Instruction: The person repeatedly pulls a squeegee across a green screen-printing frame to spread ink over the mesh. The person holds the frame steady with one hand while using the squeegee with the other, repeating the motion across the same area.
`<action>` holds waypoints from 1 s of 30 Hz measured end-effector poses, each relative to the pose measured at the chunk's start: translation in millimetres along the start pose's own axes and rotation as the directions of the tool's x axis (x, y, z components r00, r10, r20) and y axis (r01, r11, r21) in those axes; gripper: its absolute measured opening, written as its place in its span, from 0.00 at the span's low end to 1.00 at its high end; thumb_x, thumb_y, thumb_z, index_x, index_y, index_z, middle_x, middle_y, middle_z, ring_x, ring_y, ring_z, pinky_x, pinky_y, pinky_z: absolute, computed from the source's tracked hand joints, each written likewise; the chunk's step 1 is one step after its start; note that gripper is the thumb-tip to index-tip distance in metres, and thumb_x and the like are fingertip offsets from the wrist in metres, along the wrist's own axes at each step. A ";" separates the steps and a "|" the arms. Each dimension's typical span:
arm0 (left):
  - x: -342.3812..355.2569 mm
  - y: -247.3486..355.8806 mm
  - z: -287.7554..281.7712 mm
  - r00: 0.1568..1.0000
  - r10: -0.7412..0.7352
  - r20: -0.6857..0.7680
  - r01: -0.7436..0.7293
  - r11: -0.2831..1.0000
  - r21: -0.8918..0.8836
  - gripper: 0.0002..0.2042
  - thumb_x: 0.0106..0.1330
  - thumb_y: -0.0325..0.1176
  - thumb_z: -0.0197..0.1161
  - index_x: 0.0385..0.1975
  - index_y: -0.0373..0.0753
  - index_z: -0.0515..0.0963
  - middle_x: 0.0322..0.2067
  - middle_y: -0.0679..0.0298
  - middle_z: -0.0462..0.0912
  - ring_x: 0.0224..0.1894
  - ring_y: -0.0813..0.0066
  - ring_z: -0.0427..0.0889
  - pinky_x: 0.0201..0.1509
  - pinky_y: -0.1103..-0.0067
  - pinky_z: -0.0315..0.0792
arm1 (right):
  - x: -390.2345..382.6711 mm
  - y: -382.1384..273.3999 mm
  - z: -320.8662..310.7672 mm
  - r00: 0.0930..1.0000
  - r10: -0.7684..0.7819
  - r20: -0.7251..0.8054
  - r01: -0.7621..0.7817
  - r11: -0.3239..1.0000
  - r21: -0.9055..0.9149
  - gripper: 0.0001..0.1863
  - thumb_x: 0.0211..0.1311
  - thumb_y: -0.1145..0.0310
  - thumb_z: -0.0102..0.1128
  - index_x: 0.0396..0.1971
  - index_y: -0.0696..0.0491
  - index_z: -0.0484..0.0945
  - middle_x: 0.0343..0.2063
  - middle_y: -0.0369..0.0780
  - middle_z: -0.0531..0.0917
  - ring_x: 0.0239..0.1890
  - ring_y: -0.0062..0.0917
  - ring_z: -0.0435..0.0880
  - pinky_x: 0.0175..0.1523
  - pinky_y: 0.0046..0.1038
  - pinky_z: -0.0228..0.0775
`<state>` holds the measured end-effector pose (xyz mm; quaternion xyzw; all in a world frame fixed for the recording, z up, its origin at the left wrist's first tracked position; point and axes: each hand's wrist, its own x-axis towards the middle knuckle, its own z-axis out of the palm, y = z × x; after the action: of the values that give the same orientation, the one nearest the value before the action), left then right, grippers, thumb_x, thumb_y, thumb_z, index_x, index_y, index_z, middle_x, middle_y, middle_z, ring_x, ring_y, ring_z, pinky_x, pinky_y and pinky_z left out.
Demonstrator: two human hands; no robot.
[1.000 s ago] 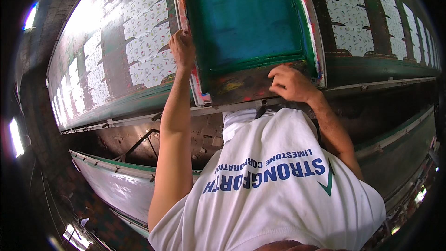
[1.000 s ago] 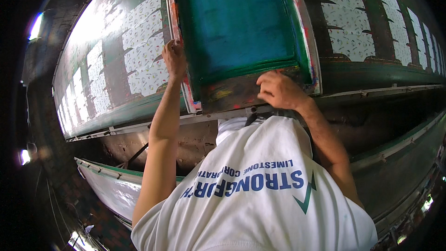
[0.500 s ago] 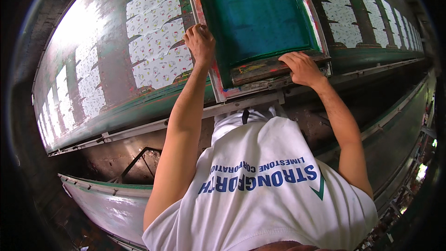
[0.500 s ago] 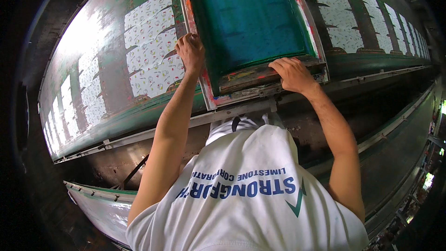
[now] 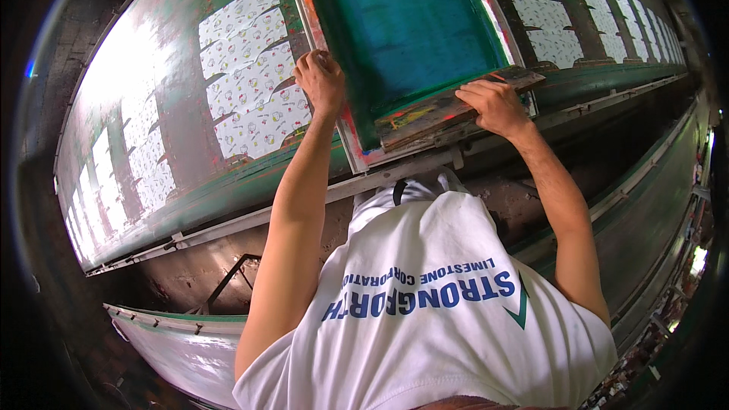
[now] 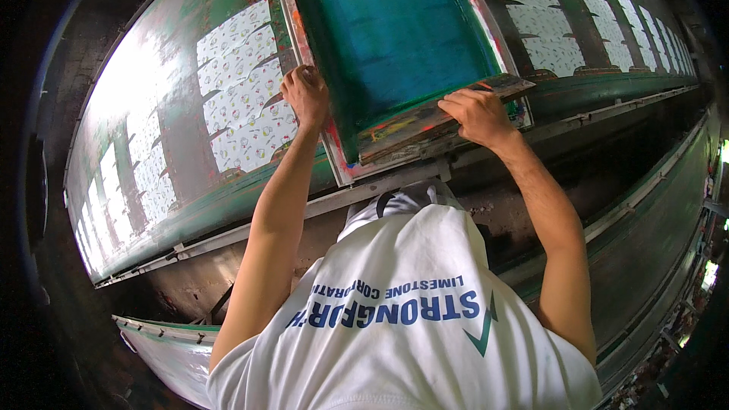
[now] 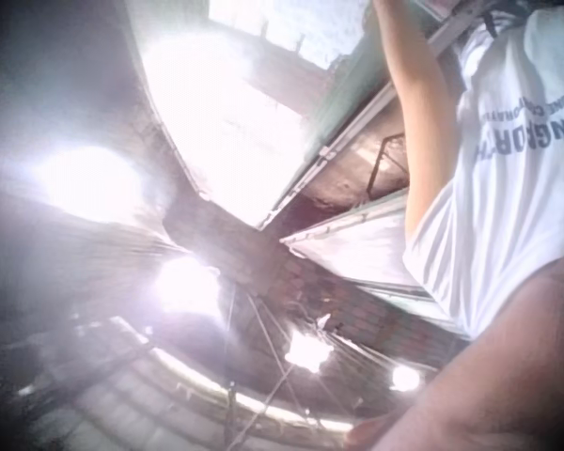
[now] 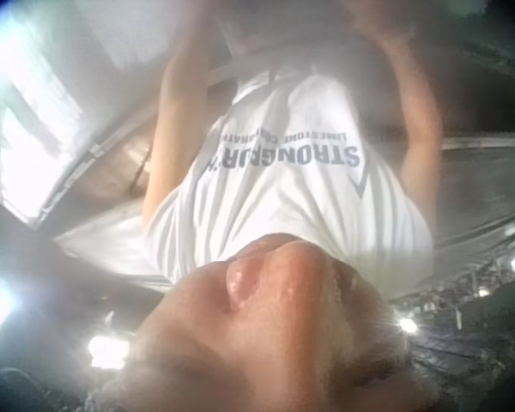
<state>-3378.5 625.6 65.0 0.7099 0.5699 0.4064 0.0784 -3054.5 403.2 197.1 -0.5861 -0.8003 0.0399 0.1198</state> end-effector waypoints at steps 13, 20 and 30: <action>3.4 2.4 -4.1 0.999 0.000 0.045 -0.002 0.999 0.038 0.16 0.69 0.29 0.66 0.56 0.40 0.80 0.55 0.50 0.79 0.60 0.45 0.75 0.67 0.54 0.67 | 68.7 43.6 54.8 0.991 0.127 -0.040 -0.128 0.992 -0.011 0.27 0.55 0.80 0.71 0.56 0.46 0.89 0.52 0.39 0.90 0.55 0.36 0.89 0.57 0.40 0.86; 2.3 9.1 -9.3 0.986 -0.048 0.157 0.025 0.989 0.148 0.21 0.73 0.29 0.65 0.65 0.47 0.83 0.58 0.50 0.77 0.61 0.47 0.74 0.69 0.53 0.66 | 237.0 127.9 66.9 0.984 0.178 -0.014 -0.178 0.981 -0.075 0.17 0.59 0.73 0.71 0.49 0.43 0.91 0.45 0.39 0.90 0.51 0.37 0.89 0.54 0.44 0.85; 6.8 19.0 -11.2 0.986 -0.049 0.160 0.019 0.983 0.184 0.22 0.71 0.26 0.66 0.65 0.48 0.84 0.57 0.52 0.77 0.61 0.50 0.76 0.68 0.55 0.67 | 413.7 220.3 58.5 0.967 0.249 0.060 -0.242 0.964 -0.110 0.25 0.59 0.74 0.64 0.57 0.39 0.90 0.47 0.45 0.93 0.51 0.46 0.92 0.57 0.48 0.87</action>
<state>-3371.7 621.1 86.7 0.7351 0.6084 0.2915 0.0668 -2981.4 867.9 155.4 -0.6842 -0.7264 0.0352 0.0545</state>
